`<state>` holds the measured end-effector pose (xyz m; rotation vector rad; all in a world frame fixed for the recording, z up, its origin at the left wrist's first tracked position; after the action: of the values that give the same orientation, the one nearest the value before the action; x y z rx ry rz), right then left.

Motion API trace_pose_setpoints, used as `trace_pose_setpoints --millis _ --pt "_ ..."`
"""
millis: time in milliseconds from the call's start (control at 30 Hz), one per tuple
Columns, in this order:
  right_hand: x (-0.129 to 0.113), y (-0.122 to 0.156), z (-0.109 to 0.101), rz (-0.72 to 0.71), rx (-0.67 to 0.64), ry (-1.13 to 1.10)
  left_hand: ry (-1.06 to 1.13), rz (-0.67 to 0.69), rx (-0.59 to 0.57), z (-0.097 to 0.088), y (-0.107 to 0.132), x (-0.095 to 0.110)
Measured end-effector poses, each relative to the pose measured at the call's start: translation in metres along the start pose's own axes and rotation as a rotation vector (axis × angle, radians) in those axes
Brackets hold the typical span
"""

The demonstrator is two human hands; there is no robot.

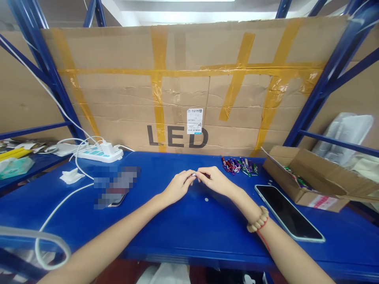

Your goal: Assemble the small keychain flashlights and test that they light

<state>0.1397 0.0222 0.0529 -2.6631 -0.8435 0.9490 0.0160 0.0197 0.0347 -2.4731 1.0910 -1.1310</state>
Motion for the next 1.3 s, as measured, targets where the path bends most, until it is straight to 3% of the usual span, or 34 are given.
trace_pose_setpoints --millis 233,367,500,667,833,967,1167,1300 --pt "0.012 -0.001 -0.009 0.089 -0.018 -0.172 0.205 -0.086 0.018 0.003 -0.003 0.0" --pt "0.019 -0.002 -0.015 0.101 0.064 -0.154 0.271 -0.099 0.044 0.005 -0.004 -0.006" --pt "0.027 -0.003 -0.014 0.139 0.064 -0.025 0.286 -0.16 0.075 0.007 -0.004 -0.016" --pt "0.036 -0.002 -0.02 0.2 0.187 0.254 0.3 -0.215 0.211 0.0 -0.005 -0.027" --pt "0.028 -0.005 0.005 0.068 0.073 0.331 0.262 -0.287 0.367 -0.011 -0.003 -0.036" --pt "0.023 -0.009 0.024 0.05 -0.027 0.419 0.269 -0.308 0.399 -0.012 -0.003 -0.04" --pt "0.026 -0.012 0.023 0.048 0.014 0.379 0.301 -0.319 0.365 -0.007 -0.003 -0.036" --pt "0.024 -0.01 0.019 0.071 0.078 0.238 0.332 -0.295 0.339 -0.006 -0.003 -0.031"
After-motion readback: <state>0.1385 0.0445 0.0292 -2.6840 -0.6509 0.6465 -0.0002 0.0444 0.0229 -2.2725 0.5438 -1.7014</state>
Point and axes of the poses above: each hand's wrist, its own y-axis away from the middle knuckle, its own z-axis out of the palm, x = y × z, the point moved 5 cm from there along -y, towards the middle knuckle, and after that the axes turned 4 degrees about z, right-handed, at the moved point
